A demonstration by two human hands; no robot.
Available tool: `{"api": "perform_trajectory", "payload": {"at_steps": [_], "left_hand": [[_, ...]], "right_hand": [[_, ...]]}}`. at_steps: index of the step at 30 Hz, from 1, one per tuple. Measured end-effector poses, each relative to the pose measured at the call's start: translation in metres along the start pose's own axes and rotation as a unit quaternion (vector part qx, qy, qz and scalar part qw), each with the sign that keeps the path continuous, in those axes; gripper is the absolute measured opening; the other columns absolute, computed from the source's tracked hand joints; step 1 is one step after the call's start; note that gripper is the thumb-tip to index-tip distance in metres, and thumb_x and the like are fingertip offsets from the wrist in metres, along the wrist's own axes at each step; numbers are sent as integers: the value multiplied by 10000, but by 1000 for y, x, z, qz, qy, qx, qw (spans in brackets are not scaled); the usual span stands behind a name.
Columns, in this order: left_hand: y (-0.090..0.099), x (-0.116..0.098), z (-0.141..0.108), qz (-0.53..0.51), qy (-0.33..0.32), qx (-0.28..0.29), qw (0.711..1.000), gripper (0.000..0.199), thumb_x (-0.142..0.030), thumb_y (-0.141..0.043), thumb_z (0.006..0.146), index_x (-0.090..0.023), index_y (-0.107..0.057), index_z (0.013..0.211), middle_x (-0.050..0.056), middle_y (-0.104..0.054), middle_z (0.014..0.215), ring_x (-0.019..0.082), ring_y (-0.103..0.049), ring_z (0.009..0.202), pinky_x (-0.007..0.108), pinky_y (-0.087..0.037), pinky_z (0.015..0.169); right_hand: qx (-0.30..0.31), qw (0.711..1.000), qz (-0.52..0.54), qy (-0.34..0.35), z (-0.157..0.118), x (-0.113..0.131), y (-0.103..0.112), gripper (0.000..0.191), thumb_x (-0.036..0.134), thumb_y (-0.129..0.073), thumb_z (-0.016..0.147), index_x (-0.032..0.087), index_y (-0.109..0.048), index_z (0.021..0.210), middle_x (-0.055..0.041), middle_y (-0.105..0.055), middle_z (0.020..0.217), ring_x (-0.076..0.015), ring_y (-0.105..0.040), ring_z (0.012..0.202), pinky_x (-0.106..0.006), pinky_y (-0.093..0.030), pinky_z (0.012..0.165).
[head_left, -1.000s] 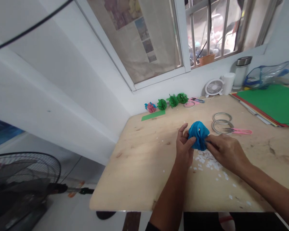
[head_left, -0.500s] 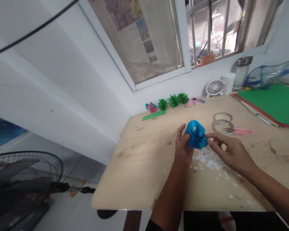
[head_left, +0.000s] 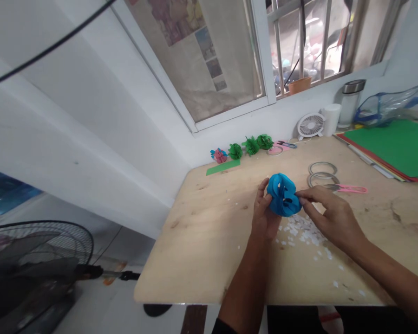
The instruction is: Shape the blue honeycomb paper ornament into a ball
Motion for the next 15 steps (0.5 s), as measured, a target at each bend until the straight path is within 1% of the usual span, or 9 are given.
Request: {"api": "perform_trajectory", "payload": {"at_steps": [3,5,10,15], "left_hand": [[1,-1,0,-5,-1,1,1000,652,-447,-838,691,-256,-608,1271,97,-634,1345,298,-591,1256,439,-471,1052],[1,0,0,-9,1,2,1000,653,-462,-833,695,-257,-606,1272,99,-609,1387,308,-562,1302,454,-455,1081],[-1,0,0,-13,7,15,1000,666,-484,-827,695,-258,-598,1278,96,-586,1418,318,-517,1359,465,-421,1124],[-3,-1,-1,-18,9,20,1000,643,-466,-822,699,-258,-607,1268,89,-598,1405,315,-528,1348,461,-419,1125]], "right_hand": [[-29,997,-33,65,-1,19,4,164,195,-540,959,183,-701,990,-73,-737,867,-205,-684,802,-349,-539,736],[-41,994,-45,93,-2,27,5,155,168,-545,956,176,-694,1000,-85,-738,885,-217,-681,839,-360,-539,759],[-50,992,-53,106,-2,31,6,139,153,-558,952,178,-685,1004,-91,-727,884,-222,-672,844,-363,-539,749],[-65,989,-58,116,-4,37,9,132,150,-564,948,179,-689,980,-90,-718,863,-217,-669,819,-350,-535,724]]}}
Point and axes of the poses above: each hand's wrist, its own z-axis towards the middle knuckle, its own y-axis out of the back of the hand, x = y × z, the point moved 9 cm from there along z, towards the middle knuckle
